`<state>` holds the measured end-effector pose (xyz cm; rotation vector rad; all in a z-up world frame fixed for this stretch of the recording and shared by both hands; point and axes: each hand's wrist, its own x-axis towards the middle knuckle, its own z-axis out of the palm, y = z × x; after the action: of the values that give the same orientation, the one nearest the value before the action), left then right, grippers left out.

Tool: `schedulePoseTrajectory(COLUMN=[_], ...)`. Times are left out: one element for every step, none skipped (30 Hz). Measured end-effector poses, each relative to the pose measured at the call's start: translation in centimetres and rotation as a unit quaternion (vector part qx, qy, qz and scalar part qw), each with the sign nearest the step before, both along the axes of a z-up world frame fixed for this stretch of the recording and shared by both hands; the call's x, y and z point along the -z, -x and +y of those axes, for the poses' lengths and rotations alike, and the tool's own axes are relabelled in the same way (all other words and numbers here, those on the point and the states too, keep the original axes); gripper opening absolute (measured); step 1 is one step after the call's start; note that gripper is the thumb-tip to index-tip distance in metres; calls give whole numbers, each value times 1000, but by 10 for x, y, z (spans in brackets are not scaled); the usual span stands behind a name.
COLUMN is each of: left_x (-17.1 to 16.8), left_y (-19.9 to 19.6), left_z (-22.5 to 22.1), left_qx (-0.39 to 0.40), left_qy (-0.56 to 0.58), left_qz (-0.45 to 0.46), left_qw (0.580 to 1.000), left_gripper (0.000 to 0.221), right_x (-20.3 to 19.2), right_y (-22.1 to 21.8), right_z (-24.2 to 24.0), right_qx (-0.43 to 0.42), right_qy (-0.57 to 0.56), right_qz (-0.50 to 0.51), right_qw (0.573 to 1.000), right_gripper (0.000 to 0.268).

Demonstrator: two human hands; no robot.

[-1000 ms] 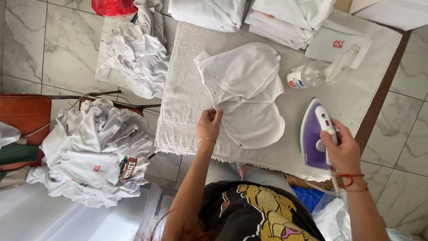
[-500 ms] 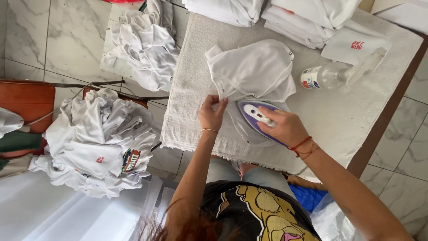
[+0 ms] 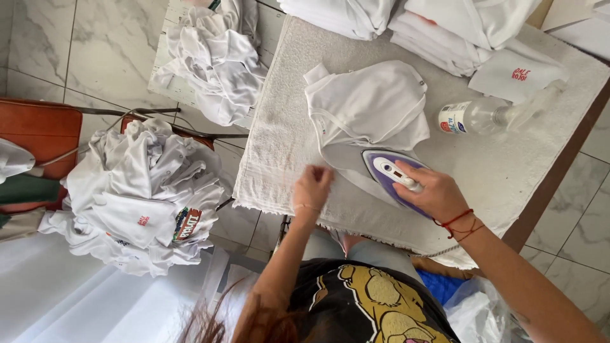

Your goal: The person is ironing and folding white baby onesies on a table covered with a towel.

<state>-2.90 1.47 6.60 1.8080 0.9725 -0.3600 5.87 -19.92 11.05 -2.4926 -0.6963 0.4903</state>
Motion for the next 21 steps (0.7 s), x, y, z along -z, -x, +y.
schedulePoseTrajectory(left_x=[-14,-17,-22,-27,-22,-17,-11,-9,-7,-6,-4,-3,-2,-3,-3,-3,-2,-1,-1,9,19], left_y=[6,3,7,11,12,12,6,5,5,5,5,5,11,10,9,8,6,4,2,1,3], left_z=[-13,-18,-25,-32,-32,-33,-35,-30,-22,-13,-4,5,12,16,19,21,19,17,18,13,8], left_qx=[50,51,75,98,99,131,165,168,109,50,48,-8,-64,-67,-47,-28,-25,40,103,104,160], left_qy=[45,46,69,92,94,36,-23,-22,-46,-69,-73,-114,-152,-154,-170,-186,-183,-185,-188,-188,-199], left_qz=[60,58,85,111,113,118,115,111,70,29,25,-55,-128,-125,-145,-165,-168,-214,-257,-258,-283], left_qw=[996,996,991,985,984,984,979,979,991,996,996,992,978,978,974,968,968,958,942,942,924], left_gripper=[37,37,36,36,36,42,49,49,37,26,26,17,12,12,11,11,11,9,13,13,13], right_x=[1,0,-1,-3,-2,-1,-1,0,3,6,2,-2,-8,-2,2,7,7,7,8,13,18], right_y=[1,-5,-6,-6,-4,-4,-8,-2,4,10,17,25,37,42,48,55,58,60,63,59,59], right_z=[0,9,16,23,27,30,33,28,26,25,25,25,22,23,22,20,22,24,27,25,23], right_qx=[10,11,3,-4,-3,-11,-18,-15,-19,-23,-24,-22,-20,-23,-10,4,8,13,16,18,40], right_qy=[6,7,-6,-19,-18,-25,-32,-30,-22,-14,-17,-26,-33,-33,-36,-38,-36,-17,0,0,4], right_qz=[11,9,16,23,25,40,47,43,58,74,70,96,128,130,112,94,92,43,-5,-6,-59], right_qw=[1000,1000,1000,1000,1000,999,998,998,998,997,997,995,991,991,993,995,995,999,1000,1000,997], right_gripper=[46,46,45,45,45,46,46,46,46,46,46,46,46,46,46,46,46,45,44,44,44])
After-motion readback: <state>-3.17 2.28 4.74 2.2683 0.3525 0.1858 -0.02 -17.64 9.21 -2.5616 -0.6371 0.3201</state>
